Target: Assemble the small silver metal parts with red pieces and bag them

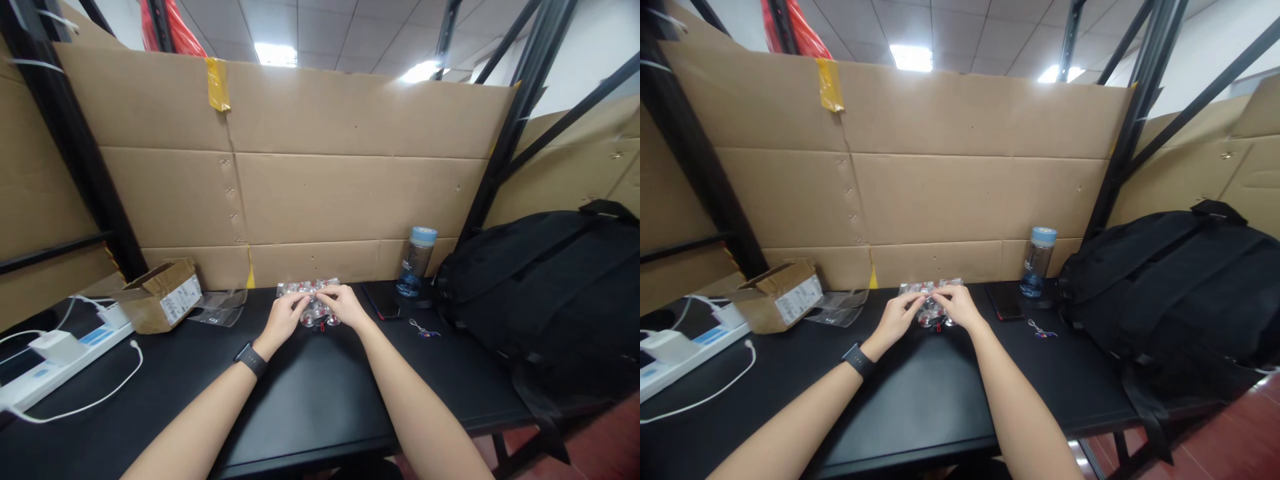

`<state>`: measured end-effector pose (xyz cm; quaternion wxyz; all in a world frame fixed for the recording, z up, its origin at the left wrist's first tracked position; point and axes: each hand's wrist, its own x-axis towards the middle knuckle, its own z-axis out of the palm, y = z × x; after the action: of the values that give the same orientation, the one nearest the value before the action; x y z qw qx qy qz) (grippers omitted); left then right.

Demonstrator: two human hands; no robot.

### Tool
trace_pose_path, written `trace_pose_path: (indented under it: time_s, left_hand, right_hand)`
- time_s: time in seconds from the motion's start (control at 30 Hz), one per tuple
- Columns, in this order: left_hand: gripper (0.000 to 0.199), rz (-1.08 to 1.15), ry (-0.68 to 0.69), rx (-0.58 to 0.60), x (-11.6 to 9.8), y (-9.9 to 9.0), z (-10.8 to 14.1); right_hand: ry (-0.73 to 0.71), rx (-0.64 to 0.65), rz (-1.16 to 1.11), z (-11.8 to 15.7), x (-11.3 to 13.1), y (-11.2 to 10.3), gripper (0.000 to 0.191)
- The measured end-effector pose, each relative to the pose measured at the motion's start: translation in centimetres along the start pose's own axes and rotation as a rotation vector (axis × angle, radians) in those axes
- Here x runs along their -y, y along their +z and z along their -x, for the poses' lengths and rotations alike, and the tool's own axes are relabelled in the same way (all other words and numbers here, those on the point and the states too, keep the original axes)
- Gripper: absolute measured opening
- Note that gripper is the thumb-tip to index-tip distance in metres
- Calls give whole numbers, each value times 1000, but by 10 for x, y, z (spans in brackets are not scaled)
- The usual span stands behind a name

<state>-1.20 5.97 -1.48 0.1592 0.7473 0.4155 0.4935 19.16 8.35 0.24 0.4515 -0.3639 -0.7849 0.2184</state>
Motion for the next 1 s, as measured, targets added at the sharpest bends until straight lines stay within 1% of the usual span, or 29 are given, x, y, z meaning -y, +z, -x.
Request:
trace_pose_path:
  time_s: [0.13,0.23,0.33,0.43,0.5,0.53,0.6,0.67,0.73,0.8,0.83,0.87,0.9,1.0]
  left_hand:
    - [29,-24,-12,-6,4,-4,-2]
    - [29,-27,-79,-95,13,-12,-7]
    - [36,-56,-176,-291,28,-31,-14]
    - [39,-174,-248,-549,46,-64,-19]
    - [41,-331,-294,-702,62,-87,-18]
    - [41,-389,-316,-764,71,-98,-17]
    - [39,-470,-387,-818,88,-116,-13]
    - [36,-530,-461,-830,100,-128,-7]
    - [37,-614,-534,-849,103,-132,-1]
    - [43,-735,-588,-853,96,-128,2]
    - [46,-796,-595,-831,89,-124,3]
    - [49,-851,-570,-787,81,-119,2]
    - [50,-889,-520,-717,72,-112,1]
    - [48,-936,-306,-468,48,-83,-6]
  right_hand:
    - [15,-111,-7,0,-1,4,24]
    - [37,-187,36,0,-6,4,27]
    - [45,-224,85,-1,-15,2,29]
    - [44,-219,112,-1,-22,1,27]
    - [41,-212,127,-1,-23,1,27]
    - [38,-208,135,-1,-23,1,26]
    - [33,-202,146,0,-21,1,26]
    - [27,-200,152,0,-21,1,26]
    - [23,-198,159,1,-21,0,26]
    - [19,-192,173,1,-22,0,26]
    - [19,-187,181,1,-23,0,26]
    - [20,-183,189,1,-23,0,26]
    - [22,-180,196,1,-24,1,26]
    - [27,-174,209,1,-25,2,26]
